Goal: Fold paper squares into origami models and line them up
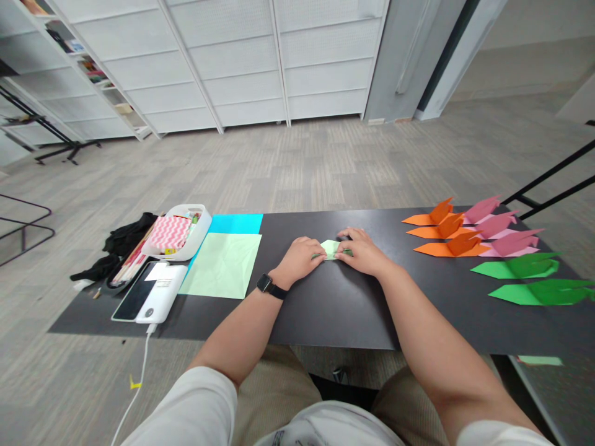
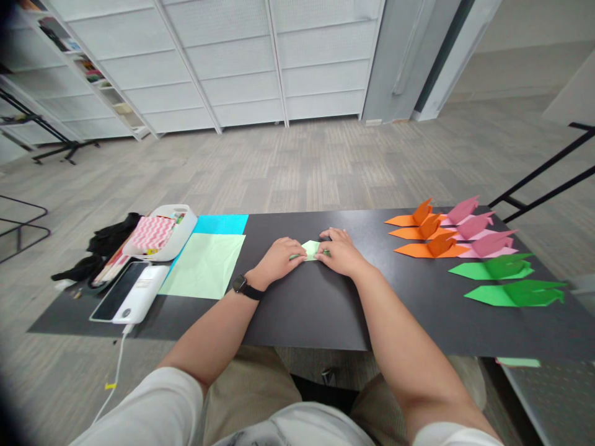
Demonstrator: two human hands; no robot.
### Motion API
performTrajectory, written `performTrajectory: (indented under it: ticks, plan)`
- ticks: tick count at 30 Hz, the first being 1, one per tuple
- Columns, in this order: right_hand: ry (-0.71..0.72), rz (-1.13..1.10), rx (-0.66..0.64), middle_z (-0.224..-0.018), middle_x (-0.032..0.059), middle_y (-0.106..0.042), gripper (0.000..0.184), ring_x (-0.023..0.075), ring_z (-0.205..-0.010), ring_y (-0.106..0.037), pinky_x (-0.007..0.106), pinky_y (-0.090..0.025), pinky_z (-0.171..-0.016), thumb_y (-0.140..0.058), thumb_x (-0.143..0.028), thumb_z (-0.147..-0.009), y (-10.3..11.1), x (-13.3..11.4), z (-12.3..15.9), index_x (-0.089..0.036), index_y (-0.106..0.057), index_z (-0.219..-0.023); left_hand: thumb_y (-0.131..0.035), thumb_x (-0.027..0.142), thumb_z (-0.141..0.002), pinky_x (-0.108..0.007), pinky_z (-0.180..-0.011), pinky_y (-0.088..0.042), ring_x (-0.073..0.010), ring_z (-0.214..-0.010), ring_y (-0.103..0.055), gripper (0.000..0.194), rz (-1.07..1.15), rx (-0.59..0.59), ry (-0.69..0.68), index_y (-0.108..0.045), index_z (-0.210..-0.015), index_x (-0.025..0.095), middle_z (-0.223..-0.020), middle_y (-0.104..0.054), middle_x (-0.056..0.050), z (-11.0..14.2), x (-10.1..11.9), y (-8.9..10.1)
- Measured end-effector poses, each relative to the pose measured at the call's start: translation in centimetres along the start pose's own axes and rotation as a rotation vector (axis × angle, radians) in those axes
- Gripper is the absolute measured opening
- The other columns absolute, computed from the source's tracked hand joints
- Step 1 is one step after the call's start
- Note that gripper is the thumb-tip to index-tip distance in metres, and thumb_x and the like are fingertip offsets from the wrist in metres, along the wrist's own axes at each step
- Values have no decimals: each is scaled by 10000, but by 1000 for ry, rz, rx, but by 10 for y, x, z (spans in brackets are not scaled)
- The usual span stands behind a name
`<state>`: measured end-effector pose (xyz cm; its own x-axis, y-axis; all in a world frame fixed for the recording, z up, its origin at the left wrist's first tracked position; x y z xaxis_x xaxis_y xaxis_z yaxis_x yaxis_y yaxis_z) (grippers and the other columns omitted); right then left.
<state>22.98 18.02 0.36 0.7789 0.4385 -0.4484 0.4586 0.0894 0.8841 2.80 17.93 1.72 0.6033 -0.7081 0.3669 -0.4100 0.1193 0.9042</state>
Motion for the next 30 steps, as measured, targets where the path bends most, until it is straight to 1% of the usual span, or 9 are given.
performTrajectory:
  ticks: [6, 10, 15, 19, 22, 25, 30]
  plan:
    - [-18, 28, 13, -1419, 84, -600, 98, 351, -1486, -440, 683, -292, -1253, -712, -360, -941, -4, 1, -1, -294, -785, -937, -671, 262, -1008, -397, -972, -474, -227, -991, -647, 131, -1, 12, 28, -789, -1063, 254, -1062, -778, -28, -1, -1, -1]
    - [-44, 50, 31, -1419, 88, -599, 80, 365, -1461, -460, 696, -278, -1254, -726, -336, -922, -5, 1, -2, -286, -788, -924, -669, 246, -1002, -404, -978, -474, -231, -990, -648, 121, 3, 14, 36, -779, -1052, 253, -1057, -777, -30, -2, -2, -1]
    - [-53, 52, 71, -1380, 81, -613, 56, 347, -1387, -509, 661, -344, -1222, -761, -337, -891, -4, 0, -2, -293, -786, -867, -658, 253, -1004, -415, -991, -473, -233, -986, -643, 118, -1, 13, 25, -770, -1044, 255, -1048, -768, -34, -2, -2, -1]
    - [-63, 51, 76, -1374, 83, -613, 60, 345, -1378, -513, 631, -366, -1211, -778, -340, -884, -5, 1, -2, -286, -780, -858, -657, 248, -1005, -415, -996, -472, -230, -981, -639, 125, 1, 7, 20, -773, -1051, 253, -1055, -764, -35, -2, 0, 0]
    - [-68, 43, 101, -1366, 90, -612, 39, 332, -1343, -544, 588, -402, -1190, -789, -310, -867, -6, 4, -2, -276, -774, -881, -633, 236, -1017, -424, -1021, -467, -229, -1006, -642, 169, 2, -6, 9, -795, -1058, 265, -1057, -755, -42, -2, 2, 0]
    - [-62, 26, 114, -1343, 90, -615, 76, 311, -1304, -575, 545, -434, -1165, -795, -283, -850, -5, 7, -2, -272, -766, -920, -614, 229, -1027, -442, -1056, -456, -229, -1035, -644, 219, 5, -19, -5, -817, -1084, 290, -1063, -749, -48, -2, 3, 0]
    - [-72, 27, 124, -1294, 75, -631, 196, 308, -1276, -590, 561, -425, -1166, -799, -310, -852, -3, 2, -3, -293, -744, -1040, -621, 238, -1026, -462, -1076, -456, -227, -1028, -635, 238, 22, -28, 2, -838, -1088, 316, -1086, -750, -46, -2, 2, -2]
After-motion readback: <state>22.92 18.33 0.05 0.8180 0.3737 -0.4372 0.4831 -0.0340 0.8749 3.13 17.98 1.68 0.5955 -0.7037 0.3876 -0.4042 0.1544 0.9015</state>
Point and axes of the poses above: each hand's wrist, its own z-axis away from the middle knuckle, its own y-axis out of the back of the hand, x = y × z, the point moved 5 cm from there along -z, towards the middle knuckle
